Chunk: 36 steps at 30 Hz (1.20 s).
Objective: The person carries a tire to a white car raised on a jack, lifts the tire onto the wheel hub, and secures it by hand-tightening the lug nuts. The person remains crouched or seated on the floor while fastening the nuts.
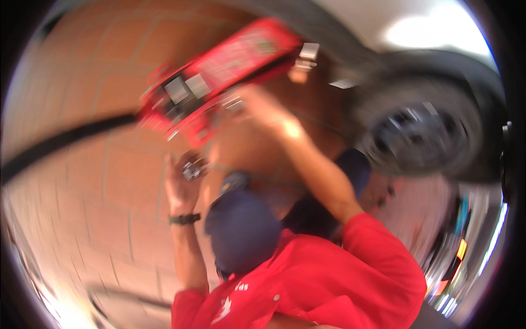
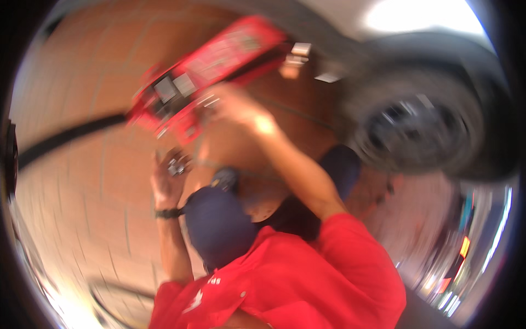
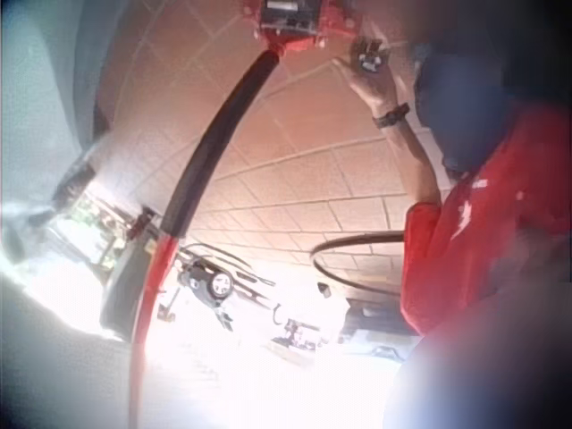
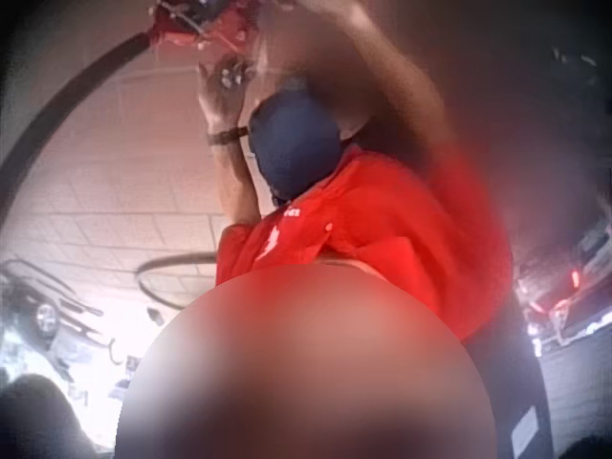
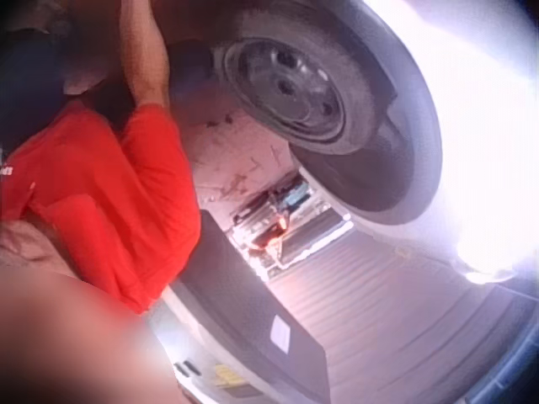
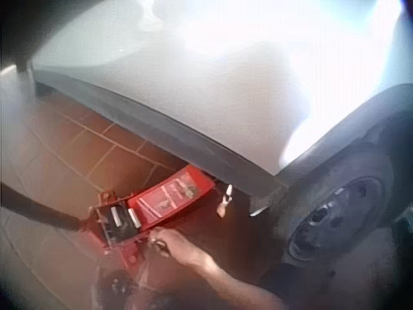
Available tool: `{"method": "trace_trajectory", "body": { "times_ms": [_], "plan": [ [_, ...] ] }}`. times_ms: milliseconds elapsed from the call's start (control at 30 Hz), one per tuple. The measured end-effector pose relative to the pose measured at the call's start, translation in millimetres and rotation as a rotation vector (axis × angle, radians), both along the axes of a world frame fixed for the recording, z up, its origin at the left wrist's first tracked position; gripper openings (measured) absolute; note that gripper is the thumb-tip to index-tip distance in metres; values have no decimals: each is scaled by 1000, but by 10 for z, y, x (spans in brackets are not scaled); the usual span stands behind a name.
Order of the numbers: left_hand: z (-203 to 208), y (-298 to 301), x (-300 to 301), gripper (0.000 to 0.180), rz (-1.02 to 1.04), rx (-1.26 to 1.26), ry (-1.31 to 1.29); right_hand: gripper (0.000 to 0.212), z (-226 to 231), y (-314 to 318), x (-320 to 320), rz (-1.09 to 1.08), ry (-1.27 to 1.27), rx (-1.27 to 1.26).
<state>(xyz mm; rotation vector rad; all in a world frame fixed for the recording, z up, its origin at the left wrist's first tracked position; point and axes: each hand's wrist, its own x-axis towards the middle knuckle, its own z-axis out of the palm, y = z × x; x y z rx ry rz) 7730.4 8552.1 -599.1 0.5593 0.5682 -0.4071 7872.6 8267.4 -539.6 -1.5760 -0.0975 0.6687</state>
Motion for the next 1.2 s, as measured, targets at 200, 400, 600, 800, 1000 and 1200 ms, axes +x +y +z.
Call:
{"method": "trace_trajectory", "body": {
  "times_ms": [200, 400, 600, 800, 1000, 1200],
  "plan": [
    [108, -1231, 922, 46, -295, 100, -140, 55, 759, -207, -449, 56, -314, -475],
    [466, -2046, 1132, 44, -711, 194, -162, 47, 1200, -1786, -1144, 38, -22, -127],
    [791, -2929, 1164, 32, -1275, 711, -500, 33, 1275, -3506, -2488, -500, 184, 381],
    [1017, -3803, 914, 32, -1872, 1025, -998, 34, 907, -4512, -3670, -969, 71, 207],
    [706, -4770, 439, 43, -2208, 1057, -1522, 30, 522, -4782, -4189, -1328, 7, 291],
    [-61, -5739, -333, 40, -2000, 1098, -1880, 33, 652, -5071, -3856, -1387, -469, -362]
  ]
}}
